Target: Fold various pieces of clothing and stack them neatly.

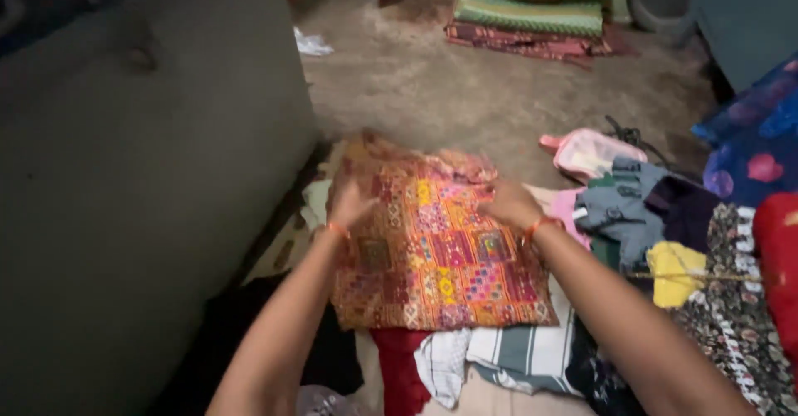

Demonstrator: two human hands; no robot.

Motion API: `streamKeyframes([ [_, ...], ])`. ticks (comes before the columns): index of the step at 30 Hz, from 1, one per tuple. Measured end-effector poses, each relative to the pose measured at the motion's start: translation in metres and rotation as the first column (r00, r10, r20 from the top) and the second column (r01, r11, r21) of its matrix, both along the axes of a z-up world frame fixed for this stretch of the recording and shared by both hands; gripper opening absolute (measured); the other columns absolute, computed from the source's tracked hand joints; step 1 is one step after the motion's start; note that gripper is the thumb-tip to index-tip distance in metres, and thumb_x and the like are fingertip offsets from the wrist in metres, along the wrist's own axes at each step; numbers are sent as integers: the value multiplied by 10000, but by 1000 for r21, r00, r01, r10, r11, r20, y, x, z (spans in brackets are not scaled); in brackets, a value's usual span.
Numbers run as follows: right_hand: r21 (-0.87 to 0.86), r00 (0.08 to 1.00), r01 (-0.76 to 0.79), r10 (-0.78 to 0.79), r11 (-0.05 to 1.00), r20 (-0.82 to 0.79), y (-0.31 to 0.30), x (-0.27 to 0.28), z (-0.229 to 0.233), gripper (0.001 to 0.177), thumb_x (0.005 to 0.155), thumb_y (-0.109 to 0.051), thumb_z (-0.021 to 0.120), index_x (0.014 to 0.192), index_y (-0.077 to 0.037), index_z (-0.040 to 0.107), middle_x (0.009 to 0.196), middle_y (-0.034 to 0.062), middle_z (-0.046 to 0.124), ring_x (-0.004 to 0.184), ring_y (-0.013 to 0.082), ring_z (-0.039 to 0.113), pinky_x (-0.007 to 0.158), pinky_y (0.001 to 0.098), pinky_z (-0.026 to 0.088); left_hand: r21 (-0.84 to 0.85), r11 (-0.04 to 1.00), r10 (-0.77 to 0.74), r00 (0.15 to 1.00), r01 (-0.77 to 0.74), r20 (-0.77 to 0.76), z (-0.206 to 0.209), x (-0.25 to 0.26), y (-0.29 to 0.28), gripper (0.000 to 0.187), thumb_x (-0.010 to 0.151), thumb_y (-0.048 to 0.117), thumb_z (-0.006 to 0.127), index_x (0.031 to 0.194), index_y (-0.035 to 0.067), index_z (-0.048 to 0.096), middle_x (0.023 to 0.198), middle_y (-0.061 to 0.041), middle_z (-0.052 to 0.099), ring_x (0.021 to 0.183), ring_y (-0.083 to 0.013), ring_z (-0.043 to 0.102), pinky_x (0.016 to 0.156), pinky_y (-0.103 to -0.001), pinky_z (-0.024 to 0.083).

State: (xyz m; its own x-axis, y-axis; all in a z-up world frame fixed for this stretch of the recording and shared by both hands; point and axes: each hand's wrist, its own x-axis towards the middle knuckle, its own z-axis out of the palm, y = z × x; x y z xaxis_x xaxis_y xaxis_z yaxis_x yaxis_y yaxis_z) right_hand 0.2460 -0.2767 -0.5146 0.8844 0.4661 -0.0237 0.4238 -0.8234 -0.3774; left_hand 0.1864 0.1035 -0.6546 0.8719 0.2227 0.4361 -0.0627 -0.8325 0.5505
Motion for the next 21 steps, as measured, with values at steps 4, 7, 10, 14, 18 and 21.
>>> streamKeyframes([
  [4,-78,989,-129,122,989,-87,-47,-57,-58,455,677,-399,843,1043,-130,813,1077,187,689,1071,345,641,955,426,523,-494,865,-163,980,87,-113,-6,-120,-61,838,793,338,787,1554,164,485,1445,-172,623,1300,-327,636,1083,-434,509],
  [7,-67,984,-38,26,997,-174,-80,-92,-77,545,716,-402,789,1190,-140,726,1102,145,729,1048,317,703,925,417,568,-191,922,258,901,-338,-347,4,-188,-95,752,653,233,816,1387,265,656,1387,-91,645,1332,-350,553,1111,-471,471],
  [10,-25,989,35,-38,999,-144,-101,-130,-69,611,715,-483,848,1198,-135,708,1127,137,730,1125,314,665,1007,384,535,-229,822,451,842,-520,-295,-21,-220,-101,1009,706,386,877,1564,116,422,1403,-282,454,1217,-479,481,980,-544,445],
  [14,-357,986,56,-107,933,-124,-96,-185,-44,702,629,-361,943,1249,-179,670,1317,184,539,1203,407,538,983,453,500,-439,821,199,903,-365,-380,-46,-252,-75,649,690,304,843,1285,126,652,1178,-156,717,1093,-367,692,919,-454,553],
  [18,-217,989,142,-131,966,62,-94,-213,-57,583,661,-244,877,1209,-184,684,1330,170,536,1185,423,532,914,510,516,-553,743,114,885,-378,-452,-107,-251,-69,492,653,211,852,1112,101,714,1032,-120,779,963,-299,750,854,-411,579],
  [21,-152,970,217,-195,964,144,-96,-207,-91,203,897,-272,757,1076,-178,751,1361,148,565,1172,392,566,928,509,526,-393,846,122,848,-361,-516,-28,-257,-96,396,680,215,885,1020,71,742,984,-120,755,930,-289,720,840,-418,566],
])
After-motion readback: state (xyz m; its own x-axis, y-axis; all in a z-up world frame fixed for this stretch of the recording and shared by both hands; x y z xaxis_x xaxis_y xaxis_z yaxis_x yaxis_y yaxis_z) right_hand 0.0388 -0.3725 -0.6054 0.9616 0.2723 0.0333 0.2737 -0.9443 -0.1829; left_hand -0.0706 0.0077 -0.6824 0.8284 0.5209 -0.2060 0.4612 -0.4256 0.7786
